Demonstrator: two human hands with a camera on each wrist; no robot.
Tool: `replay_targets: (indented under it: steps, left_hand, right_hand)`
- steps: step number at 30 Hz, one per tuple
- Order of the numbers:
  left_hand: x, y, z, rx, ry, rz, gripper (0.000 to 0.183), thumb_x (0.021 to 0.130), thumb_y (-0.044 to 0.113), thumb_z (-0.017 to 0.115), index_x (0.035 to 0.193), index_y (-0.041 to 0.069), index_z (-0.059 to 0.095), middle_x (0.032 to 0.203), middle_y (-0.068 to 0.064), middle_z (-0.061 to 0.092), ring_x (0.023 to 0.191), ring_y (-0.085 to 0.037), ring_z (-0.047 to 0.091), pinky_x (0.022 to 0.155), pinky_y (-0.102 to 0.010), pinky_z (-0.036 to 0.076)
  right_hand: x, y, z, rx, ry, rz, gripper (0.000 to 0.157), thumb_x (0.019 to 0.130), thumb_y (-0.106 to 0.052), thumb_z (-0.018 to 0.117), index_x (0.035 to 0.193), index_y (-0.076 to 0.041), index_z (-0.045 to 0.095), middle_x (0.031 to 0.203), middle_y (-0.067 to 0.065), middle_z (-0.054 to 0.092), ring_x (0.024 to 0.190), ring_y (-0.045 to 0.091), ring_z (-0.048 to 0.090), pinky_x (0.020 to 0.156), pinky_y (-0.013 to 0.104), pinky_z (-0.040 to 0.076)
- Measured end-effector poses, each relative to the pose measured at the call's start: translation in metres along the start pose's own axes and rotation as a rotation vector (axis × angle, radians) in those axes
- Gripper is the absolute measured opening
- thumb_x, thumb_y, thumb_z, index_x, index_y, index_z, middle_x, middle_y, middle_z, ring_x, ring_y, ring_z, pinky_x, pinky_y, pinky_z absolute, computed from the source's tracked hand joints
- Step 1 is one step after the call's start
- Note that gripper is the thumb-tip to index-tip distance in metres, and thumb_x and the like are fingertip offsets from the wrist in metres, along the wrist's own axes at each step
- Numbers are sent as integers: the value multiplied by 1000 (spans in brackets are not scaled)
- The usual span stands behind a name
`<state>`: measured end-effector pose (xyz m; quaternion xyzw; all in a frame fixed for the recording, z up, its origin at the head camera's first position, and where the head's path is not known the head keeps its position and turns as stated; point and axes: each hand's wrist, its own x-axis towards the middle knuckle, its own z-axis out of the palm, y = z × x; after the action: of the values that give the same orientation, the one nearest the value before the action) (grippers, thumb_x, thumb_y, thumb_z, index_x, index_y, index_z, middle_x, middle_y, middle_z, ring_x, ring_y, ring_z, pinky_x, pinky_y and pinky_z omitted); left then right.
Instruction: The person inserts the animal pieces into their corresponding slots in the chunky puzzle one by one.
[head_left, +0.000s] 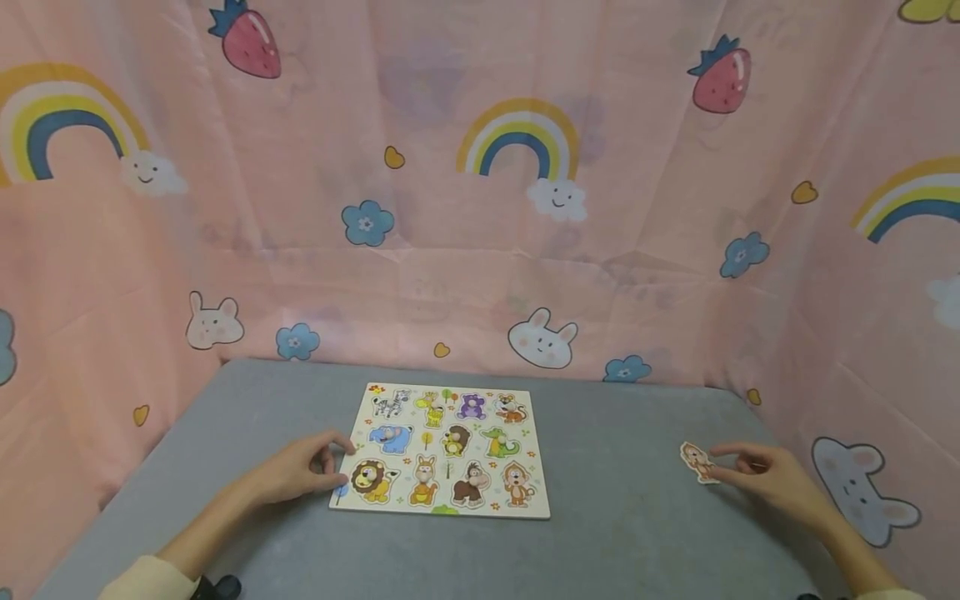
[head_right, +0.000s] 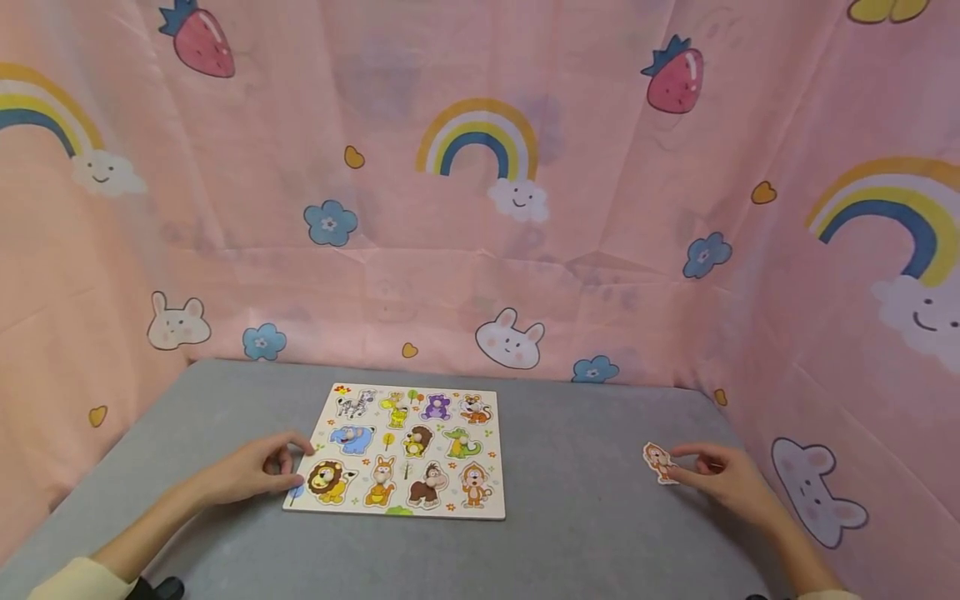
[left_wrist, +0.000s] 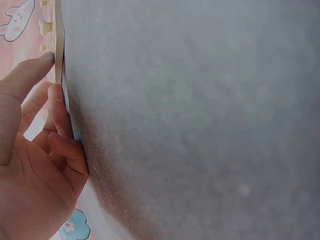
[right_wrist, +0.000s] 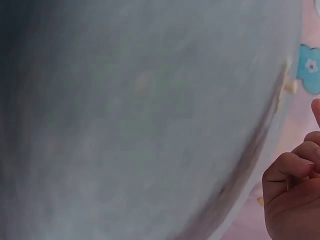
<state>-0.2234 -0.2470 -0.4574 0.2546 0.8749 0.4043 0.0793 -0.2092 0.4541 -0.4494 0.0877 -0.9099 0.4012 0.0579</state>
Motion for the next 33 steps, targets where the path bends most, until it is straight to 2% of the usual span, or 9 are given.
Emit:
replay_targets:
  steps: [6,11,21,28,33]
  left_hand:
    - [0,0,-1,9,5,12,35,91,17,78,119,6,60,78,1,57,61,-9,48,56,-26,40]
    - [0,0,-1,18,7,14,35,91,17,78,119,6,60,78,2,57,61,-9,48,55,-26,40]
    - [1,-1,0,12,-6,2,34,92,19,78,119,8,60,79,1,57,60,-10,47,55,-26,39]
    - [1,0,0,17,-4,6,34,92,19,78,119,8,60,79,1,57,60,-9,47,55,-26,39]
    - [1,1,0,28,2,6,34,92,19,78,118,8,60,78,2,56,60,-9,46,55,-26,39]
  right_hand:
    - [3,5,-3,-51,-10,5,39,89,-20,81,119,1,70,69,-4,43,59,9,41,53,30,35]
    - [6,7,-6,-41,-37,14,44,89,-22,81,123,3,68,69,-4,43,59,8,40,52,30,37]
    - [11,12,-6,-57,-80,-22,39,90,-17,80,121,4,69,68,-4,45,58,7,39,51,29,36]
    - [15,13,-4,-69,-72,40,49,89,-25,82,126,2,67,69,-4,44,58,7,37,52,29,35]
    - [16,9,-1,-56,-59,32,50,89,-23,82,126,5,65,69,-4,42,58,7,35,51,29,34]
